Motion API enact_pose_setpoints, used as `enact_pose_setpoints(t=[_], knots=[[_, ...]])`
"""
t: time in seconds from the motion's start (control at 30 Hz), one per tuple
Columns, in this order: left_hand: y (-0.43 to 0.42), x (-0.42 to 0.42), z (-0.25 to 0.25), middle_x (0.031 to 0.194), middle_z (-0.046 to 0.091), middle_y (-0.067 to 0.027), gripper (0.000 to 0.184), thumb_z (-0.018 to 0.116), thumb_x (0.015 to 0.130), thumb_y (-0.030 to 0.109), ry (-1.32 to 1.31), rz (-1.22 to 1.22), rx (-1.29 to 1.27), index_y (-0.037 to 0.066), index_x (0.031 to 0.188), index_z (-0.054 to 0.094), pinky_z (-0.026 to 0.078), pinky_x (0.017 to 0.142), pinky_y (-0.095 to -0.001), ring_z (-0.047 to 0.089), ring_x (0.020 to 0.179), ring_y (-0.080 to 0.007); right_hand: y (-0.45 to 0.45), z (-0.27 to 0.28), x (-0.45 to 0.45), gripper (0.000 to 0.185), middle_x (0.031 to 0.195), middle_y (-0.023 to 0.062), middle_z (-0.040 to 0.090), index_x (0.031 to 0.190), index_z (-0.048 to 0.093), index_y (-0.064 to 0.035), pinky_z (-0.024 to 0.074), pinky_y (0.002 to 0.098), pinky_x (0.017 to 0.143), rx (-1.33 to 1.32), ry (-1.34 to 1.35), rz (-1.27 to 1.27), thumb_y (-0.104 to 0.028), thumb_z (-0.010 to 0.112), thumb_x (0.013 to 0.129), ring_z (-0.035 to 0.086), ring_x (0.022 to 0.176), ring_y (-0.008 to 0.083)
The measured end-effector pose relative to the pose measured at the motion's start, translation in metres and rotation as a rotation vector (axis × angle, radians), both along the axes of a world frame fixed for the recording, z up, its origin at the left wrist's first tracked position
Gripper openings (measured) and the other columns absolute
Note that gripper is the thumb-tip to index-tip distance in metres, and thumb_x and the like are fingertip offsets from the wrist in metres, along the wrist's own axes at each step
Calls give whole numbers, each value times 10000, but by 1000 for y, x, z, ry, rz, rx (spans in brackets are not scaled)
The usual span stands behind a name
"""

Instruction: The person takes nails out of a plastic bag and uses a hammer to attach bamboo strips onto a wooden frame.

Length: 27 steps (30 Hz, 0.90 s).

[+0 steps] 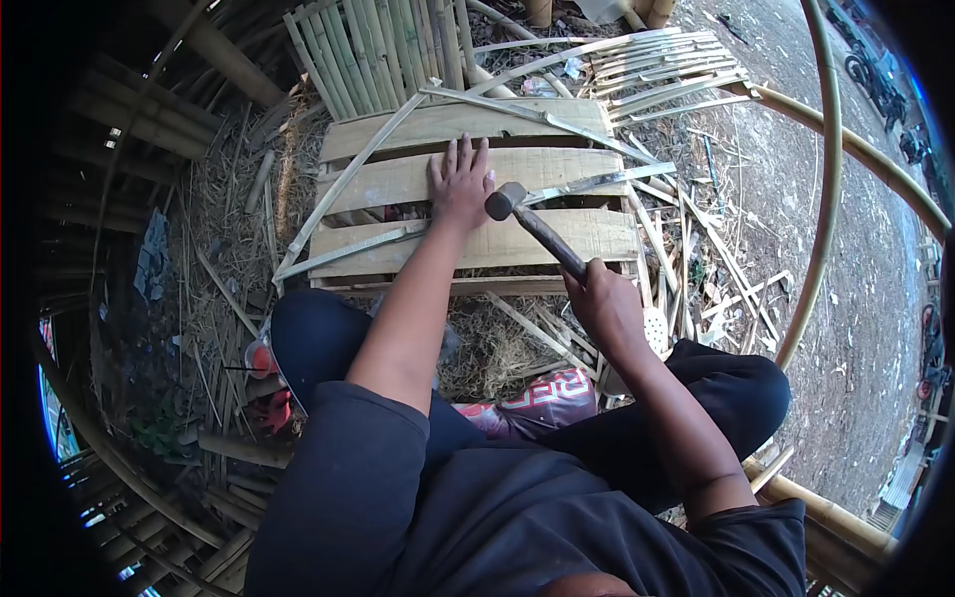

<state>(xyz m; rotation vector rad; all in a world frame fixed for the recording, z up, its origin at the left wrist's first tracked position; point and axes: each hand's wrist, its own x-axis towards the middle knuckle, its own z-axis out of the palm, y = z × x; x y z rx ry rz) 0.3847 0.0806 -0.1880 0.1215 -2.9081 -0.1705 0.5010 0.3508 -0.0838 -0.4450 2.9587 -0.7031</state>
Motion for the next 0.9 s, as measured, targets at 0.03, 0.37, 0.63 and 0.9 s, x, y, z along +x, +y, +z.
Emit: enact_pose_setpoints(t=[0.03, 0.37, 0.63, 0.9], knots=[[-4, 0, -3, 1688, 245, -166, 669, 476, 1011, 347, -28, -13, -1, 170, 1628, 287, 114, 1242, -610, 216, 1564, -347, -2, 4, 6, 404, 625, 228, 641, 803, 569, -9, 519, 520, 518, 14, 40, 55, -359, 684, 970, 654, 560, 430], [1, 3, -5, 1704, 218, -142, 641, 443, 1039, 350, -13, 9, 20, 171, 1632, 279, 94, 1239, -618, 201, 1567, -346, 4, -12, 0, 401, 673, 251, 655, 823, 593, 3, 521, 531, 554, 32, -25, -56, -357, 655, 987, 665, 606, 440], [1, 4, 2, 1720, 175, -122, 649, 420, 1042, 357, -82, 2, 6, 191, 1645, 243, 47, 1254, -606, 158, 1582, -319, 2, 13, 10, 445, 646, 274, 628, 787, 593, 31, 515, 533, 579, -211, -96, -12, -360, 678, 982, 654, 613, 463], [7, 6, 13, 1727, 156, -104, 635, 381, 1058, 345, -143, 50, 7, 196, 1652, 210, 63, 1262, -572, 143, 1590, -303, 15, -20, 7, 583, 639, 275, 598, 805, 634, 85, 466, 510, 618, -306, -341, -259, -451, 595, 1032, 613, 631, 428]])
